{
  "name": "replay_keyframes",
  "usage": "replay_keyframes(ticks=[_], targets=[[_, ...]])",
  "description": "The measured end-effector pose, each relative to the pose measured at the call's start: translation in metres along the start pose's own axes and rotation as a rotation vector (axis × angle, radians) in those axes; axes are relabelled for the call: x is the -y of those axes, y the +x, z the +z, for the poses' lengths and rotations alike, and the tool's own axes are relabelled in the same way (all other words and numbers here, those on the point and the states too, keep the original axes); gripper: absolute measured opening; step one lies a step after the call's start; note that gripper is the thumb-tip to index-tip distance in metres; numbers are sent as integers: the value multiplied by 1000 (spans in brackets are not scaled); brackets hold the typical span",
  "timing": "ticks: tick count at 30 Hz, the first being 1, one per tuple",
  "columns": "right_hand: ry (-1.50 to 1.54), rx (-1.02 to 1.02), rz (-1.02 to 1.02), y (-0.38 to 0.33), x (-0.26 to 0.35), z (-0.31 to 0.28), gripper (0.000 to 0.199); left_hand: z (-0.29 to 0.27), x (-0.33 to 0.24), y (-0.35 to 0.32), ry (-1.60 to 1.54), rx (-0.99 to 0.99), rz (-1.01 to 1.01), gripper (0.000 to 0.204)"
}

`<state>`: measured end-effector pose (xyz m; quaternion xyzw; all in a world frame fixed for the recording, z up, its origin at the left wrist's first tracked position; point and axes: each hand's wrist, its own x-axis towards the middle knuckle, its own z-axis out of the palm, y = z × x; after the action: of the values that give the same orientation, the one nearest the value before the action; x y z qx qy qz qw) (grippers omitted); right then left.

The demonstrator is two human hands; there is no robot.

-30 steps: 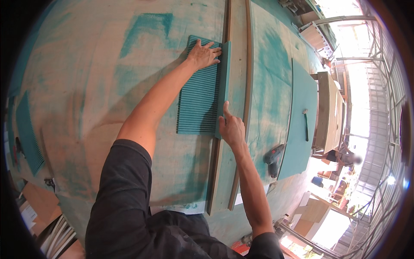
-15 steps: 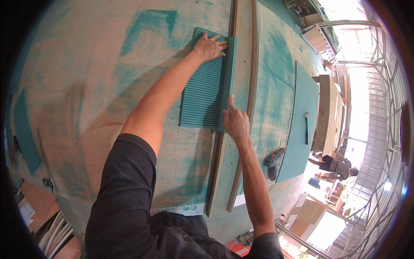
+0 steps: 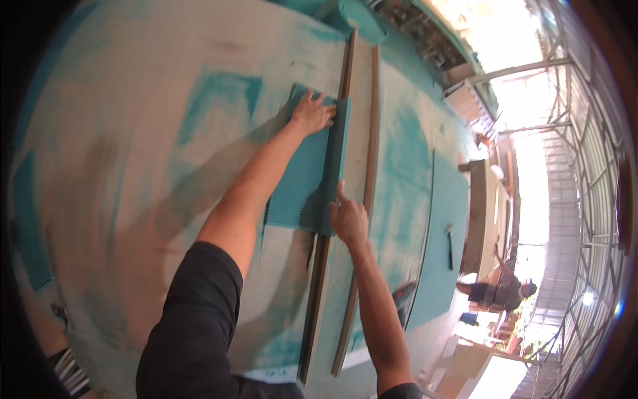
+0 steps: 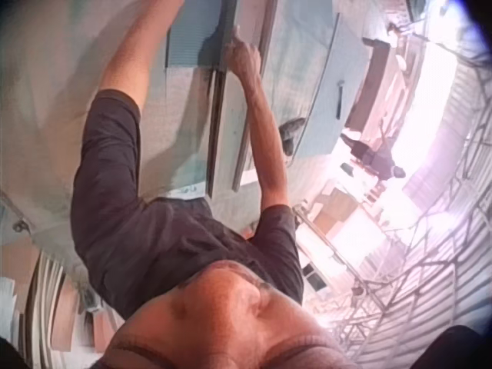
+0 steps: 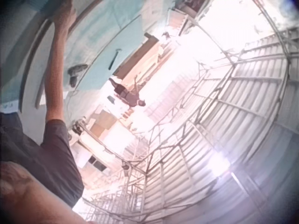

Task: The person measures a wooden beam on a workbench using a square and a pencil, then uses a power drill to make a hole in the wood. The person then places a grooved green panel against the beam and uses the drill to secure another small wooden piece beside it.

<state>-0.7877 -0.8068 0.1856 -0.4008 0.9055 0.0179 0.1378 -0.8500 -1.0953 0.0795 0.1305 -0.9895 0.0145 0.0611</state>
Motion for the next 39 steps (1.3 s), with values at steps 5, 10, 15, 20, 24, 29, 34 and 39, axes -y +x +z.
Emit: replay_keyframes(ticks=[5, 10, 15, 20, 24, 29, 34, 39], targets=[[-62, -11, -45, 80, 3, -19, 68, 6, 35, 28, -109, -173, -251, 50], [201, -257, -75, 118, -12, -44, 60, 2, 61, -8, -345, -102, -215, 51], [588, -383, 109, 44, -5, -84, 52, -4, 119, -71, -385, -64, -95, 47], [659, -635, 207, -86, -101, -11, 39, -33, 70, -82, -295, -61, -218, 33], [682, -679, 460, -203, -132, 31, 35, -48, -37, -61, -935, -130, -498, 25], [846, -661, 507, -285, -147, 100, 34, -38, -91, -39, -1064, 53, -770, 41], [966, -655, 544, -316, -149, 139, 36, -33, -101, -32, -1316, 61, -949, 41], [1136, -630, 554, -309, -148, 160, 38, -31, -99, -32, -1358, 38, -1092, 39]])
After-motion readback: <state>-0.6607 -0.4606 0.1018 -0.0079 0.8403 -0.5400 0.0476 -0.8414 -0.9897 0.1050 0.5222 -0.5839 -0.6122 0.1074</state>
